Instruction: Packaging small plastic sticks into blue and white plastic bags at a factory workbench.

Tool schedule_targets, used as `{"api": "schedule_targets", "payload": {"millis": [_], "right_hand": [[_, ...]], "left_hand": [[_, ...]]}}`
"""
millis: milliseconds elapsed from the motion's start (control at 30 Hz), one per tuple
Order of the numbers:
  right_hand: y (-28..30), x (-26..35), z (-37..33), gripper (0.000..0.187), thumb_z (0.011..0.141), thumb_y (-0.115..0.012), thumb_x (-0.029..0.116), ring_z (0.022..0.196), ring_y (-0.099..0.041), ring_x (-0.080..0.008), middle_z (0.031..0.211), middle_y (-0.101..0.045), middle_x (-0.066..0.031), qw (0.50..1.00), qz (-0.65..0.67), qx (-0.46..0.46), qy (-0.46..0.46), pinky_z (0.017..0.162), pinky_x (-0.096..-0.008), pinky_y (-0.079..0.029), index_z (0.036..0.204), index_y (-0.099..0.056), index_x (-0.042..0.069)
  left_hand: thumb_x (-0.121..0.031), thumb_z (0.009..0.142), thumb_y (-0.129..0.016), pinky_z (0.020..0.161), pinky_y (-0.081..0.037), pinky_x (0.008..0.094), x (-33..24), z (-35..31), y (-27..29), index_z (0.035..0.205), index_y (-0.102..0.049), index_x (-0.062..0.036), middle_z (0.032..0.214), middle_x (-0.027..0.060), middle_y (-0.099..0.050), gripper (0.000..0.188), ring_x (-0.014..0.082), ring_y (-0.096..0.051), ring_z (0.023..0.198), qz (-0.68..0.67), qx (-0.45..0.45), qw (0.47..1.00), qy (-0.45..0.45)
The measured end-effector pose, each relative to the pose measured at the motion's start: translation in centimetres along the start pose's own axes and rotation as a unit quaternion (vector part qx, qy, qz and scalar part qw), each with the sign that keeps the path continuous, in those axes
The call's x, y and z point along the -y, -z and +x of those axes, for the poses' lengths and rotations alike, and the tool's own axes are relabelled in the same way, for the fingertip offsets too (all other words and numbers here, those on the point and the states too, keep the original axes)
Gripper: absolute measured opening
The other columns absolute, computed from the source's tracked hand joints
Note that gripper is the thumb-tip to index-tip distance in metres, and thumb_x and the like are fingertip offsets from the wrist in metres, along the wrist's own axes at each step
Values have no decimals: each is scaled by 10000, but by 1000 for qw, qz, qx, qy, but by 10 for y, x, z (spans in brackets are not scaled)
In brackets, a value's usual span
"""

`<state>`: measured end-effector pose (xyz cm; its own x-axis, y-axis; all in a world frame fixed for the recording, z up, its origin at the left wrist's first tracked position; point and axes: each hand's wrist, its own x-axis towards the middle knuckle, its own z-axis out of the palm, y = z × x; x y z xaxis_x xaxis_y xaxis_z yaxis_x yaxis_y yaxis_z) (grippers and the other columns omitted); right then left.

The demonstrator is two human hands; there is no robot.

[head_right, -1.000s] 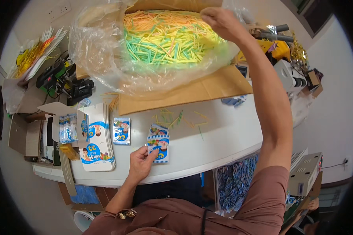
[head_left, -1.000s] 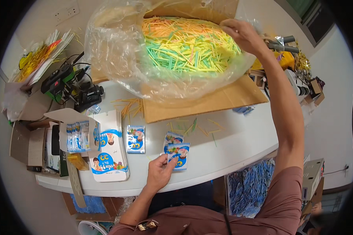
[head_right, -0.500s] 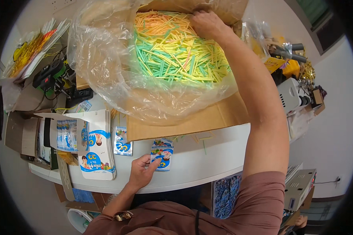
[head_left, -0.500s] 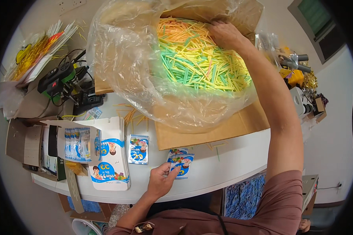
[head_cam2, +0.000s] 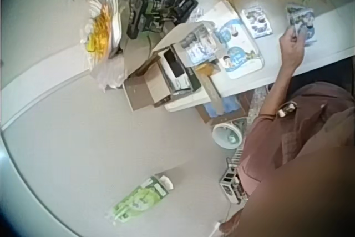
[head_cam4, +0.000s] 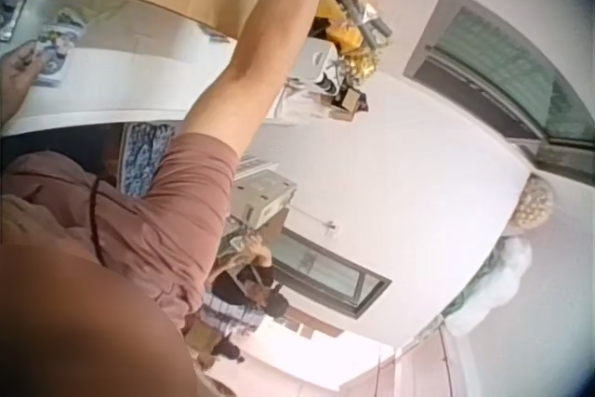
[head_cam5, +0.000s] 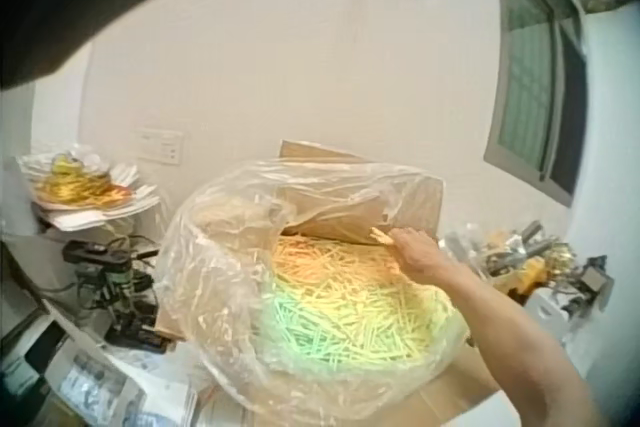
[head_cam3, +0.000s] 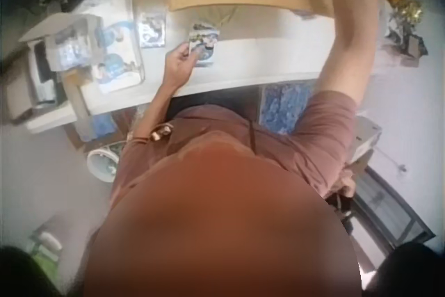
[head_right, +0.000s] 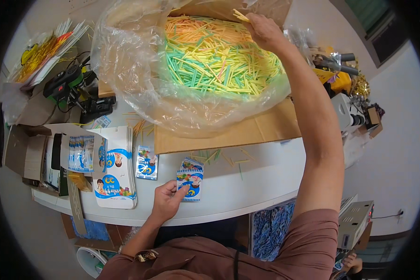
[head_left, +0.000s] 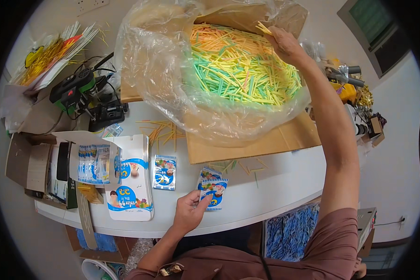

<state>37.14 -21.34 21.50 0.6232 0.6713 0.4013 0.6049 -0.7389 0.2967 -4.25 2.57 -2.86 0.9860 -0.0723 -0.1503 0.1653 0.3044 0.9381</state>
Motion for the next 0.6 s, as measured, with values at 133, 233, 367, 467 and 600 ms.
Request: {"api": "schedule_targets", "payload": {"millis": [133,233,367,467,600], "right_hand": [[25,9,-27,262,1038,-441,262,804,-553,-250,856,-594,-104,972,225,-22,-70,744,-372,-456,986,-534,22],[87,51,-62,326,1047,-438,298,773,-539,-168,796,-571,-60,913,387,-12,-126,715,-327,-451,912,-536,19],[142,110,-133,373,1039,-460,302,656,-566,-141,745,-581,-74,758,625,106,-156,602,-274,-454,856,-551,-10],[144,168,-213,324,1034,-468,221,558,-582,-165,720,-602,-96,612,734,247,-160,480,-278,-455,856,-563,-32],[96,260,-290,315,986,-577,277,586,-610,-182,716,-603,-122,347,825,399,-201,479,-281,-474,911,-576,-29]], "left_hand": [[-99,953,-635,702,-517,230,-8,-14,-5,1002,-660,72,875,74,-719,180,56,-621,801,-6,5,1000,-1],[-83,946,-644,714,-517,232,-18,-28,-5,1025,-656,80,909,79,-717,181,60,-623,812,-29,-2,1000,6],[-12,935,-622,833,-511,261,-56,-46,-7,1106,-627,85,1038,117,-697,197,111,-641,918,-126,-76,983,-112],[-28,945,-561,987,-471,367,-77,-43,-16,1206,-561,72,1200,189,-636,280,215,-615,1104,-179,-25,958,-220],[-72,963,-566,957,-482,347,-79,-21,-42,1157,-585,51,1181,162,-644,231,187,-623,1045,-112,115,976,-145]]}}
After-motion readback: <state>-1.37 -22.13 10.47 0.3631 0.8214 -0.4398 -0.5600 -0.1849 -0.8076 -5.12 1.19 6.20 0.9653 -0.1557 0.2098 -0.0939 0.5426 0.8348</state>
